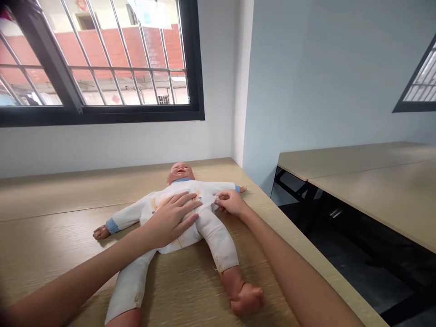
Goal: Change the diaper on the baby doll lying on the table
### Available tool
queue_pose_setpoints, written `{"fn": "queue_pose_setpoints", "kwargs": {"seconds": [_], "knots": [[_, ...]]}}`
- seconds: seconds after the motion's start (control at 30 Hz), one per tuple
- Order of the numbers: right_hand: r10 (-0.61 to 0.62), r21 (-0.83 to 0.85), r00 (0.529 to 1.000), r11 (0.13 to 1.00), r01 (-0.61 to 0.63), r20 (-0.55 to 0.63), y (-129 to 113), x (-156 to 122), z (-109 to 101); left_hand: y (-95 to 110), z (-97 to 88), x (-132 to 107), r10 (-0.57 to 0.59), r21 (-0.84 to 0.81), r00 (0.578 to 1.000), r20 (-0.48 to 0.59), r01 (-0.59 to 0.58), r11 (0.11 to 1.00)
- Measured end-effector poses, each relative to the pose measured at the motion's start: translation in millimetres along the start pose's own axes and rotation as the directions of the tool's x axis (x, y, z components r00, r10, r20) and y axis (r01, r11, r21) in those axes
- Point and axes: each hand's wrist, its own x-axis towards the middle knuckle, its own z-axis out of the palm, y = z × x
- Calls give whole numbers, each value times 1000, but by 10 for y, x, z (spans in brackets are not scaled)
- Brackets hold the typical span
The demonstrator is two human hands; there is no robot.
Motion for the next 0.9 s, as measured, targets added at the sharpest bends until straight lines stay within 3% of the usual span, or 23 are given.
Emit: {"fn": "queue_pose_setpoints", "kwargs": {"seconds": [0.2, 0.3, 0.57, 0.9], "knots": [[-209, -27, 971, 978, 207, -119, -57, 32, -21, 19, -32, -7, -6, -18, 1000, -1, 6, 1000], [-239, -37, 959, 971, 237, -148, -90, 6, -63, 29, -47, -18, -22, -25, 1000, 4, 22, 999], [-127, 0, 992, 992, 127, -23, 19, 16, -22, 39, -59, -12, -33, -28, 999, 5, 33, 999], [-40, 91, 996, 995, 47, -86, 36, 50, -81, 41, -53, -18, -39, -38, 999, 20, 40, 998]]}}
